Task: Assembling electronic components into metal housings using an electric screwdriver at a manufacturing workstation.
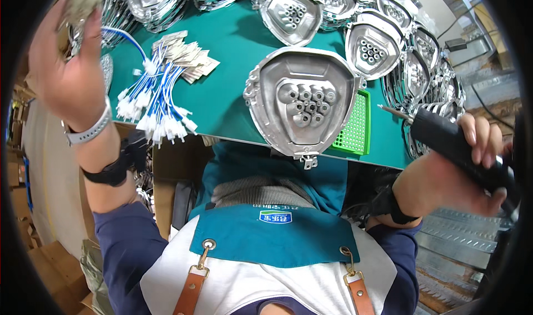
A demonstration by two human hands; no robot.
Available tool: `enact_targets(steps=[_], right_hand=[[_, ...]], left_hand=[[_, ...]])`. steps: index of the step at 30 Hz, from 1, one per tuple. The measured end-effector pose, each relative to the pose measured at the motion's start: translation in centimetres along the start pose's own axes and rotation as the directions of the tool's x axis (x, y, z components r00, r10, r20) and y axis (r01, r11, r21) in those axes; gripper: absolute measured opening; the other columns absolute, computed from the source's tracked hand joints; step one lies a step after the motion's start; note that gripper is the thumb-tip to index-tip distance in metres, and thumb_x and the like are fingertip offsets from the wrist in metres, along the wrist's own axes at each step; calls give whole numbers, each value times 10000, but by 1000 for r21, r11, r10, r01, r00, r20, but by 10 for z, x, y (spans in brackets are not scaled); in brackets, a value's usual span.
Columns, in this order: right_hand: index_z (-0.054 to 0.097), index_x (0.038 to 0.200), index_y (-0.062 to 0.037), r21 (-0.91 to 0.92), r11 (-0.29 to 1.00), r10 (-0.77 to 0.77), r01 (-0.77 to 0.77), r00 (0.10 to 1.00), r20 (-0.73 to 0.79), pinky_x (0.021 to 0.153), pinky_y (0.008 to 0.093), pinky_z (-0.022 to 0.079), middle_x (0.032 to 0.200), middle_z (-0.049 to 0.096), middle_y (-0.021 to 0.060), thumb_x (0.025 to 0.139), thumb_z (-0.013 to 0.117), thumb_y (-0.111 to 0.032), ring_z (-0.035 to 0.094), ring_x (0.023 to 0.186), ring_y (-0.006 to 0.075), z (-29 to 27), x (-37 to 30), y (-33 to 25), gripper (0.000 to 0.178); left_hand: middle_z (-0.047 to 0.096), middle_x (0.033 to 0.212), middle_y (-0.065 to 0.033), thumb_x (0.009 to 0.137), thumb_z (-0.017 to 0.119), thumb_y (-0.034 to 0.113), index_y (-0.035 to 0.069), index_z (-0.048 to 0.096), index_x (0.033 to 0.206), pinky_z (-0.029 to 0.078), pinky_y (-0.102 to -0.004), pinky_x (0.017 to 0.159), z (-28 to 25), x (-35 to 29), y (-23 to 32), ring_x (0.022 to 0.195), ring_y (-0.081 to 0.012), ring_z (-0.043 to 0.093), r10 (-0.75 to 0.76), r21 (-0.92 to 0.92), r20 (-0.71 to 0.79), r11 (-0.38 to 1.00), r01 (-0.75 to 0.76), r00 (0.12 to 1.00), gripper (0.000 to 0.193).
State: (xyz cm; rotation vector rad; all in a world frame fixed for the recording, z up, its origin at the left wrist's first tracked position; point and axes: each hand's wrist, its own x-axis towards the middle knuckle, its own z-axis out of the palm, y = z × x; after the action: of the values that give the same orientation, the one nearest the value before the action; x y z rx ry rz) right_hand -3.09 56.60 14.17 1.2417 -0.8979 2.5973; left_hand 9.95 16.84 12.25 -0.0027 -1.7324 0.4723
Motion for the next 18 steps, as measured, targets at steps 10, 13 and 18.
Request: enact_targets(steps=[10, 13, 18], right_hand=[[505, 1011, -60, -131, 980, -117, 152, 963, 243, 687, 265, 354, 733, 445, -6, 644, 670, -420, 434, 662, 103, 59, -26, 18, 540], [482, 1100, -59, -151, 980, -74, 127, 945, 317, 685, 291, 344, 767, 438, 13, 702, 618, -465, 425, 685, 119, 65, -31, 37, 585], [456, 1204, -93, -281, 955, -10, 95, 957, 291, 692, 329, 343, 771, 432, 38, 751, 559, -457, 424, 694, 153, 55, -32, 54, 589]], left_hand=[[579, 964, -41, 618, 767, 194, 107, 637, 1006, 368, -382, 831, 2, -17, 177, 905, -225, 552, -11, -743, 438, 559, 369, 899, 419], [578, 964, -1, 622, 768, 200, 134, 642, 988, 327, -395, 874, 3, -23, 186, 921, -199, 548, -56, -692, 493, 579, 431, 868, 393], [577, 958, 23, 624, 767, 201, 165, 646, 990, 290, -440, 907, 3, -26, 192, 966, -176, 534, -74, -670, 546, 560, 488, 834, 387]])
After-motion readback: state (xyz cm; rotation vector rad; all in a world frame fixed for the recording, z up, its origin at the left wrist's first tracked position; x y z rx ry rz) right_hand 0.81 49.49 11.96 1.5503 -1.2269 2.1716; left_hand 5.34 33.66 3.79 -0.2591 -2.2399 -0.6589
